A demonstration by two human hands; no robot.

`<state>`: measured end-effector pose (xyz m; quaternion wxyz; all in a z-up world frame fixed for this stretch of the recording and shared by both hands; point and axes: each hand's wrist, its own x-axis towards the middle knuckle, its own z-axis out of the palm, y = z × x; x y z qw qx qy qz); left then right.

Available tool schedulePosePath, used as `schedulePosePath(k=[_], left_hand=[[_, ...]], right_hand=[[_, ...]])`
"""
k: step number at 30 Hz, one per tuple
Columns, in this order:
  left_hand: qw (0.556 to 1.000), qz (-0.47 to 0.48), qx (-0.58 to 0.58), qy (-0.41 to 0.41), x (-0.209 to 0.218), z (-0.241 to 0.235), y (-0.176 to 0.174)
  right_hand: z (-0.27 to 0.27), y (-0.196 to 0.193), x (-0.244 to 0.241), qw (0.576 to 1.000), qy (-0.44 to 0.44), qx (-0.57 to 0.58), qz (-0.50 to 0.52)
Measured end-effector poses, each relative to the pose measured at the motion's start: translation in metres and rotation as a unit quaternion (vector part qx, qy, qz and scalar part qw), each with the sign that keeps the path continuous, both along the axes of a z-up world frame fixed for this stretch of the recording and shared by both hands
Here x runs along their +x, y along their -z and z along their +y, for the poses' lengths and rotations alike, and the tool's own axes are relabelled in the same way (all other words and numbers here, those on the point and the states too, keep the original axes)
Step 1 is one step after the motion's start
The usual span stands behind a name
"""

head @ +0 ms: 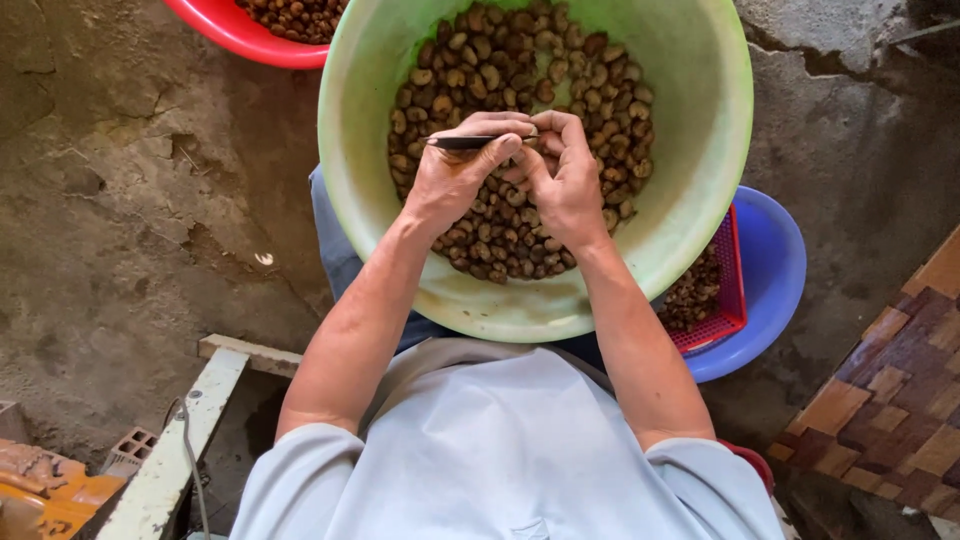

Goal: A person is manually scraping the skin off cashew nuts using a small hand-held blade.

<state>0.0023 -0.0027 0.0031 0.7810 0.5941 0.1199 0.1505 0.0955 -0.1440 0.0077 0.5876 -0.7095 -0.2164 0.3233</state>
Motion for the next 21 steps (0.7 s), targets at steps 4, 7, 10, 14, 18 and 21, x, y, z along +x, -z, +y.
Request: schedulePosePath(k=[4, 7, 10, 14, 18, 21], left_hand=[[0.998, 0.027, -0.028, -0.046, 0.001, 0.002, 0.003], [1.000, -0.017, -0.014, -0.015, 0.002, 0.004, -0.004], [0.999, -0.038, 0.009, -0.028, 0.003, 0.001, -0.003], [0.997, 0.009, 0.051, -0.061, -0.001, 0.003, -0.002], [0.990, 0.056, 0.072, -0.110, -0.001, 0.001, 0.010], [0.989, 0.070, 0.090, -0.098, -0.001, -0.003, 0.013]], right_hand=[[-0.001, 0.003, -0.001, 0.995, -0.009, 0.034, 0.094], [0.001, -0.005, 0.000, 0.983, 0.009, 0.092, 0.159], [0.001, -0.006, 0.000, 0.963, 0.057, 0.080, 0.252], [-0.011, -0.021, 0.005, 0.966, 0.087, 0.111, 0.215], [-0.077, -0.034, 0.018, 0.978, 0.164, 0.121, -0.042], [-0.141, -0.037, 0.024, 0.939, 0.275, 0.060, -0.199]])
